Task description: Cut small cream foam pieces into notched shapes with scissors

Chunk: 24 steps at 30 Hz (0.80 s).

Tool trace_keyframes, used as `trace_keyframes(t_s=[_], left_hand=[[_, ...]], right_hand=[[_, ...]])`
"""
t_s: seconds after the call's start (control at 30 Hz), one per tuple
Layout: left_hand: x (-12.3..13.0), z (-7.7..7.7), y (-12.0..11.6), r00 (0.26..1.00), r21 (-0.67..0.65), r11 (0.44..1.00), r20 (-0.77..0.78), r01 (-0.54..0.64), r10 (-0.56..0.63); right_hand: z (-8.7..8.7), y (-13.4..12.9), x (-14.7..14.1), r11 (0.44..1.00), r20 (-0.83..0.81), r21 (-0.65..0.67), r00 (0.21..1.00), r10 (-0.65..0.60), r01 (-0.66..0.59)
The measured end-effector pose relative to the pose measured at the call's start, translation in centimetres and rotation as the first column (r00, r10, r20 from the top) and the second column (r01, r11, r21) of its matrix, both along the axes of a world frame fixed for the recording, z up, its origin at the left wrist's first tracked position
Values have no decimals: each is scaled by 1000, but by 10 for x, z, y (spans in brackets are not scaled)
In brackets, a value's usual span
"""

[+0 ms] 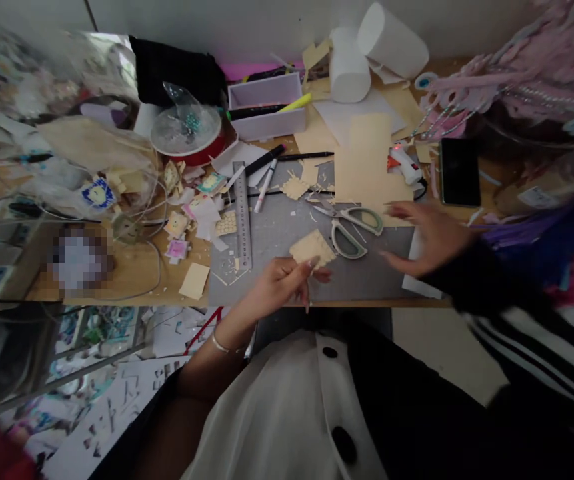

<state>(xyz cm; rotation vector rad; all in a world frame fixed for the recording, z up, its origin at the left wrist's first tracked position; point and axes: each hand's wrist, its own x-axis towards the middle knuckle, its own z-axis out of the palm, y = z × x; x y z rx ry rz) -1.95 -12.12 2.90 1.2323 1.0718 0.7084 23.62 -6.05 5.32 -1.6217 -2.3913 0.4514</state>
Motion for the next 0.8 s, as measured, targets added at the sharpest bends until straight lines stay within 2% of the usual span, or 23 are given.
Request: trace_keyframes(t_s=[0.1,0.23,0.33,0.5,0.6,0.67,0.73,0.77,0.8], left_hand=[[-10,2,26,991,102,992,-103,-69,80],[-17,5,57,974,92,995,-222,-27,47],[-19,1,71,969,67,997,-243,-35,51],[-16,-13,79,984,15,994,-138,-112,113],[-14,-15,82,984,8,987,-76,-160,160],[-15,-12,87,972,30,973,-35,-229,230],[-16,-4,95,943,50,942,19,-332,332],[-17,0,99,923,54,922,47,-383,381],[-16,3,104,901,60,900,72,-431,427]], right_hand=[[-10,13,-34,989,222,-64,964,143,-132],[-22,25,-64,992,462,-105,880,108,-67],[-25,27,-67,992,514,-119,852,96,-40],[-22,25,-66,983,534,-176,844,47,56],[-22,32,-62,968,474,-221,881,-4,123],[-23,42,-53,944,363,-270,928,-85,192],[-24,54,-41,906,130,-365,975,-180,216],[-24,60,-35,875,-49,-437,966,-253,207],[-24,66,-30,831,-229,-524,909,-349,187]])
